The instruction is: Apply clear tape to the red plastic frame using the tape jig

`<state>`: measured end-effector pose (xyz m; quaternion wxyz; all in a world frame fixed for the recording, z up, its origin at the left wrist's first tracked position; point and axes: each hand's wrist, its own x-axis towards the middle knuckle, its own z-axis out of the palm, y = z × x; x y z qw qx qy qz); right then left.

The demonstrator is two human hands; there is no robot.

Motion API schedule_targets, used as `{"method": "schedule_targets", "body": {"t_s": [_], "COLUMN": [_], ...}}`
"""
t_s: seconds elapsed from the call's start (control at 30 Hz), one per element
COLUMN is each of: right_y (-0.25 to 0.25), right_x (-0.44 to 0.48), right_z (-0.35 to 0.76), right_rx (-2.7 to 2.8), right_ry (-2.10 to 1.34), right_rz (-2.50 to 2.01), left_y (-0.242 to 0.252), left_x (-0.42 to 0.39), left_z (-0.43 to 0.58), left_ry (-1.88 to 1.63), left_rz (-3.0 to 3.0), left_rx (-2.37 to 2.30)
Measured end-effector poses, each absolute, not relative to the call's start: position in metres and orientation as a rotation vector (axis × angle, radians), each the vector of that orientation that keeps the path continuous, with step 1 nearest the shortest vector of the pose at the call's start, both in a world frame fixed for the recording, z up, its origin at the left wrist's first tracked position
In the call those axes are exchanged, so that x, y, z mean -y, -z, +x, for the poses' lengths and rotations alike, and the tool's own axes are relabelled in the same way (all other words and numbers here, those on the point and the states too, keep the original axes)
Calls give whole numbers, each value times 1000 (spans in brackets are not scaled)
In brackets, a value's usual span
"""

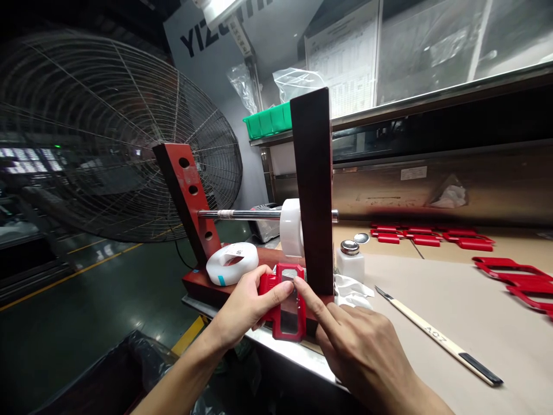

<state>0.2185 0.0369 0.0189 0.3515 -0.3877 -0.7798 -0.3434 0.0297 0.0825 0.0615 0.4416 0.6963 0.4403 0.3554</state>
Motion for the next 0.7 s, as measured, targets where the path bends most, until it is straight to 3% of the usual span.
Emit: {"method": "schedule_targets", "body": {"t_s": [0.5, 0.63, 0.7], "right_y": [-51, -26, -4], "right_x": [-45, -48, -54], "right_z": [248, 318, 357], "right_rx": [2099, 1987, 2097], "right_ry": [907, 935, 657], "right_rz": [-1061, -1348, -1568], "left_y": [-63, -63, -62], "left_x": [-81, -82, -83], "left_z": [28, 28, 30], "left_ry": [-866, -901, -931], "left_rz": [1741, 1726, 1714], "left_rx": [-1095, -1100, -1104]}}
